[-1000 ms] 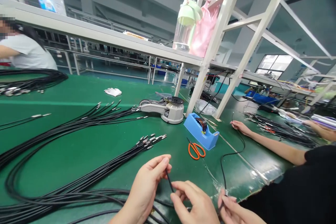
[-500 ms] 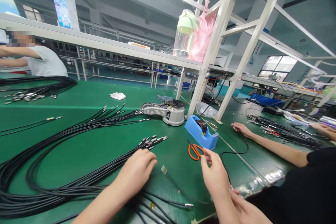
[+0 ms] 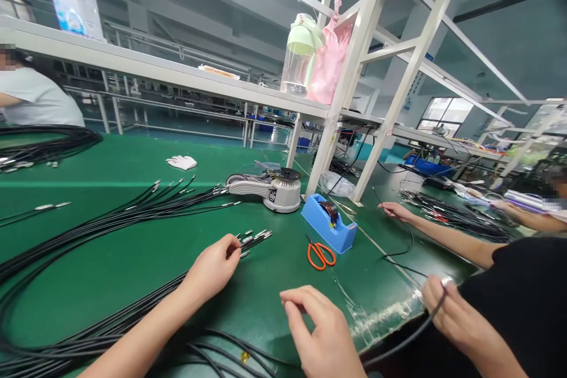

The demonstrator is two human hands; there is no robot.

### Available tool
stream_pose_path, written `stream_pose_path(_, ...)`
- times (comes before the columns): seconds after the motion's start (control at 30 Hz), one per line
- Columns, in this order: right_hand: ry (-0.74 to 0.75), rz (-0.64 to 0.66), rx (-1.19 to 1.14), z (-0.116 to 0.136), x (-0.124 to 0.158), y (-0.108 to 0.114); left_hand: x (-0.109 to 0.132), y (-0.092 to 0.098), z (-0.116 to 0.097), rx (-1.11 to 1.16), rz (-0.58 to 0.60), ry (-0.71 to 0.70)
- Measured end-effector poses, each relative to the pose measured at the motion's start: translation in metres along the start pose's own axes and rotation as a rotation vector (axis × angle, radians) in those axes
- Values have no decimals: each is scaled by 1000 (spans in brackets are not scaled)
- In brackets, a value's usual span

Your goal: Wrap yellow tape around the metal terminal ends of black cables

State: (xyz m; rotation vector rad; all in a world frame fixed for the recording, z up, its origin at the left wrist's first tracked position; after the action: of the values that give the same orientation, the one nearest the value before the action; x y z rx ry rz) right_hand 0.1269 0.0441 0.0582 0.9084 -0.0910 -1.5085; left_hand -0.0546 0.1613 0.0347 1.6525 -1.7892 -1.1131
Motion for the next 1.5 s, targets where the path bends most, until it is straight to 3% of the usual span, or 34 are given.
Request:
stream_pose_path(0.1, -147, -62, -145, -18, -14, -3, 11, -4, -25, 156, 50, -68)
stream_pose_path(0.23, -419, -37, -535, -63, -37, -30, 27, -12, -52, 305, 42, -196)
stream_pose_path(0.33, -512, 67, -727, -79, -50, -46, 32, -14, -52, 288, -52, -242)
stream_pose_path(0.57, -505, 219, -758, -74, -61, -52, 38, -19, -45, 226, -194, -309)
stream_pose_path(0.77, -444, 149, -812, -81, -57, -63, 33, -33, -43, 189, -93, -256)
stream_pose_path(0.9, -356, 120, -725, -78, -56, -60, 28, -35, -39, 239, 3, -181)
stream_pose_path(1.1, -426, 66, -694, -90, -53, -55, 27, -36, 6, 84, 337, 73)
stream_pose_path(1.17, -449, 65, -707, -94, -52, -56, 25, -28, 8, 99, 252, 65)
stream_pose_path(1.27, -473, 62, -724, -96, -49, -57, 26, -22, -16, 167, 45, -71)
stream_pose_path(1.4, -482, 80, -806, -94, -48, -61, 33, -43, -50, 226, 41, -232)
stream_pose_path(1.5, -495, 96, -863, -95, -47, -64, 34, -44, -53, 256, 1, -245)
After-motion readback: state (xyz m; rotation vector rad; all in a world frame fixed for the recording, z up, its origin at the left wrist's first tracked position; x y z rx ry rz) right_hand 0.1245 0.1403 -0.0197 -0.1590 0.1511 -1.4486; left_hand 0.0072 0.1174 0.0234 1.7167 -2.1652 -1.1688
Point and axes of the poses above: each hand's wrist, its own x-axis away from the middle knuckle, its own y-axis out of the back of the hand, z = x × y, the point moved 10 cm from there along -x, towards the middle knuckle, and after that the axes turned 3 degrees about z, right-handed, at the moved point
